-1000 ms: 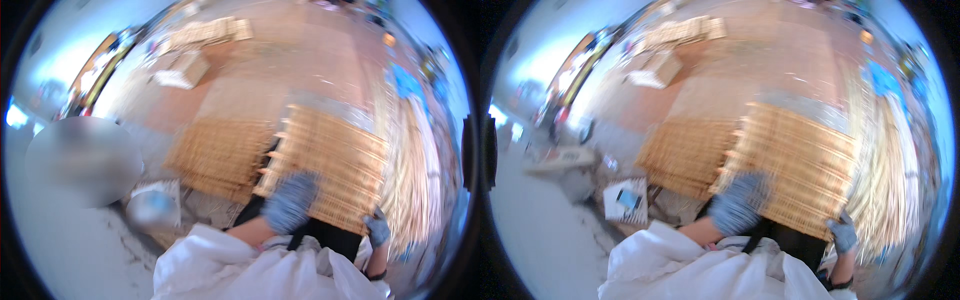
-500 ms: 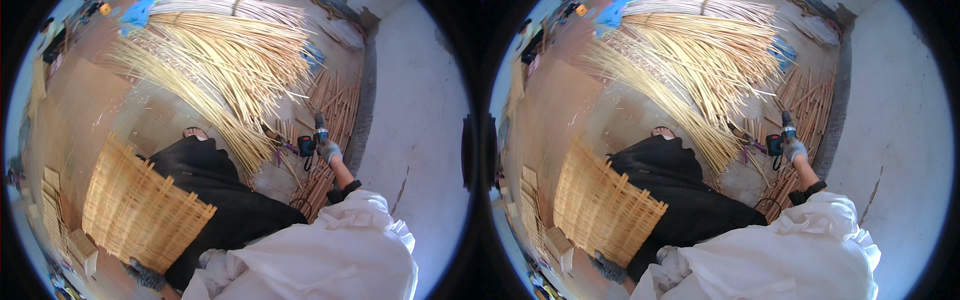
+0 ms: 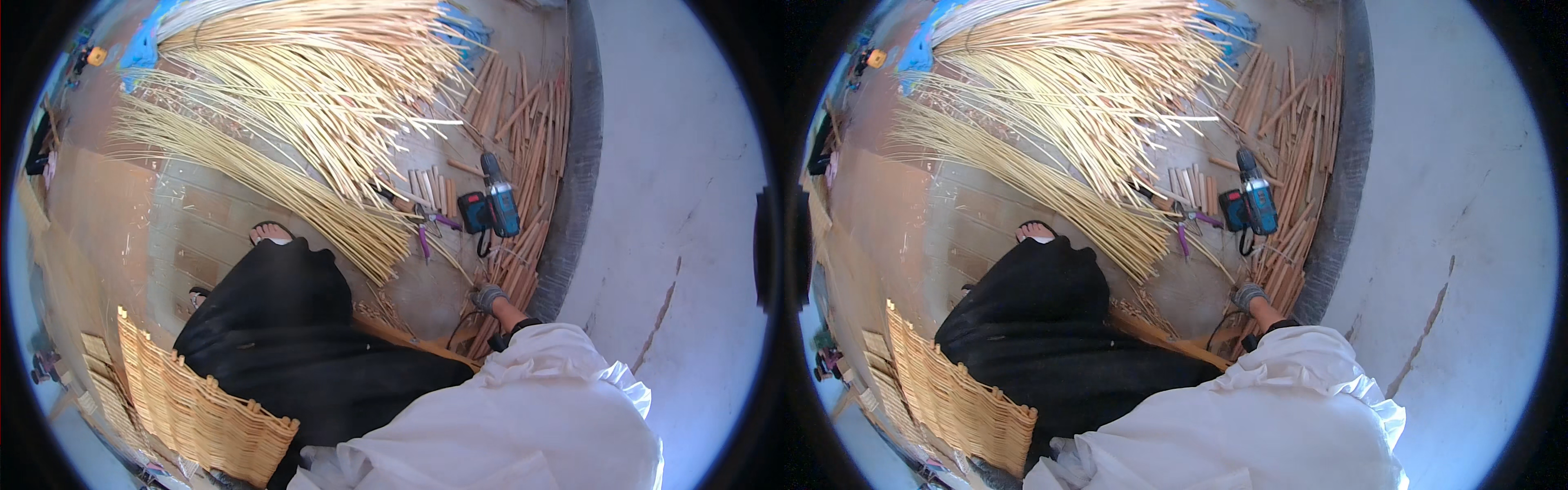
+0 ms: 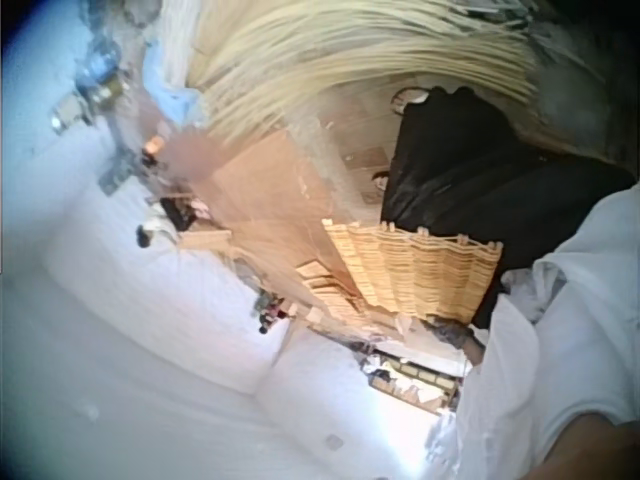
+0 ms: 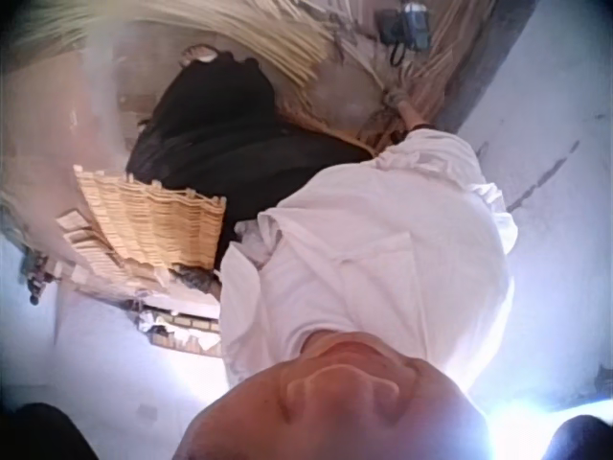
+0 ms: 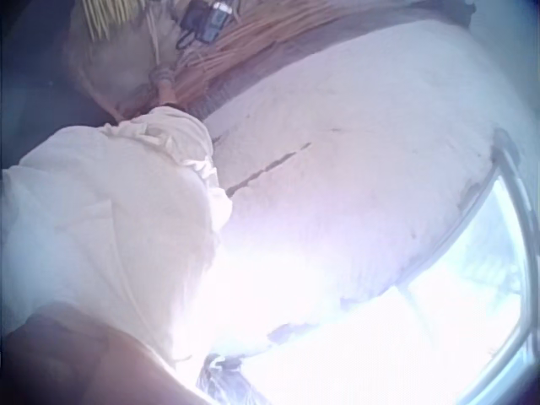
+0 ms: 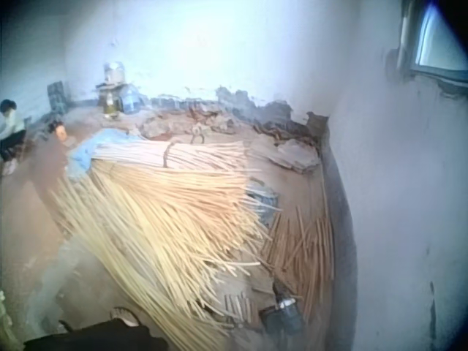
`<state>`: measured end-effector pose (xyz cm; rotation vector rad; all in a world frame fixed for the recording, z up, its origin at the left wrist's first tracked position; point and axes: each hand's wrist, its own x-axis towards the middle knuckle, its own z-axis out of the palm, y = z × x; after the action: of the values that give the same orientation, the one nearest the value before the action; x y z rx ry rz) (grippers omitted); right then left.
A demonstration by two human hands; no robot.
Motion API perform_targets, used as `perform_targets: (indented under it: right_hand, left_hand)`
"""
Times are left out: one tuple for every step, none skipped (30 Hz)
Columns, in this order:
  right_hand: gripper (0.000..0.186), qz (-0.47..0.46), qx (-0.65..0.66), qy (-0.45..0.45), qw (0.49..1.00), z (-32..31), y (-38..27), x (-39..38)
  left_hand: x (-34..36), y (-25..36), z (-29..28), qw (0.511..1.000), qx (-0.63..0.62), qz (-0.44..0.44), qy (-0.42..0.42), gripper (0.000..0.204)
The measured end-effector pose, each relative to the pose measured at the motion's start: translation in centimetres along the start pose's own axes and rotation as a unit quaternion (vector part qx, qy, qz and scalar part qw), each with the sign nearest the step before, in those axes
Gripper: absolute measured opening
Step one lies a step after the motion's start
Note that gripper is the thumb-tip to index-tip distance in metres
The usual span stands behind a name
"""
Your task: Weaving reed or wicker mats, including measuring, cutting, and aligning the materials.
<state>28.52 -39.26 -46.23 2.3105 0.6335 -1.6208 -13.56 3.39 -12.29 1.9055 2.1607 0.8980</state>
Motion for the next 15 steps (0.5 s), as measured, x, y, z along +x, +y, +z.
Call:
perform_targets:
  right_hand:
    - [0.037, 0.000, 0.063, 0.020, 0.998, -0.3, -1.0, -1.7]
    - [0.039, 0.011, 0.130, 0.042, 0.991, 0.0, -1.0, -3.6]
    - [0.039, 0.017, 0.138, 0.036, 0.990, 1.1, -0.2, -4.6]
    - [0.035, 0.021, 0.070, -0.017, 0.997, 2.7, 1.0, -5.9]
    - [0.031, 0.025, 0.004, -0.066, 0.998, 3.7, 2.4, -6.7]
    - [0.031, 0.032, -0.021, -0.095, 0.995, 5.3, 4.2, -7.0]
    - [0.031, 0.054, -0.026, -0.106, 0.993, 7.5, 6.6, -6.9]
    - [0.030, 0.077, -0.031, -0.108, 0.991, 8.9, 8.7, -6.7]
    - [0.030, 0.103, -0.017, -0.089, 0.990, 11.3, 11.6, -5.4]
    - [0.029, 0.138, 0.005, -0.048, 0.989, 12.7, 13.4, -3.8]
    - [0.029, 0.183, 0.037, 0.024, 0.982, 14.0, 15.4, -1.8]
    - [0.028, 0.202, 0.065, 0.097, 0.972, 12.8, 14.5, -0.2]
    - [0.031, 0.183, 0.111, 0.106, 0.971, 12.2, 13.3, 0.2]
    - [0.033, 0.155, 0.159, 0.110, 0.969, 7.4, 8.4, -1.3]
    - [0.036, 0.128, 0.199, 0.117, 0.964, 1.2, 3.6, -3.8]
  left_hand:
    - [0.2, -0.1, -0.6, 1.000, 0.012, 0.001, 0.007, 0.053]
    - [0.4, 0.1, -0.9, 1.000, 0.019, 0.004, 0.008, 0.053]
    - [0.6, 0.3, -0.5, 1.000, 0.023, 0.007, 0.009, 0.053]
    - [0.8, 0.5, -0.5, 1.000, 0.026, 0.011, 0.008, 0.053]
    - [1.1, 0.9, -0.1, 0.999, 0.027, 0.017, 0.006, 0.053]
    - [1.2, 1.2, 0.3, 0.999, 0.028, 0.022, 0.003, 0.053]
    - [1.1, 1.5, 0.6, 0.999, 0.030, 0.027, 0.000, 0.053]
    - [1.3, 1.3, 0.6, 0.999, 0.030, 0.024, -0.005, 0.053]
    - [1.4, 1.9, 0.7, 0.999, 0.029, 0.031, -0.008, 0.053]
    - [1.5, 1.9, 0.7, 0.999, 0.030, 0.031, -0.008, 0.053]
    - [1.5, 1.9, 1.1, 0.999, 0.025, 0.031, -0.013, 0.053]
    - [1.5, 1.9, 1.0, 0.999, 0.023, 0.034, -0.011, 0.053]
    - [1.6, 1.8, 0.8, 0.999, 0.025, 0.036, -0.008, 0.053]
    - [1.7, 1.8, 0.2, 0.999, 0.027, 0.043, 0.003, 0.053]
    - [2.0, 1.5, -0.3, 0.999, 0.030, 0.042, 0.011, 0.053]
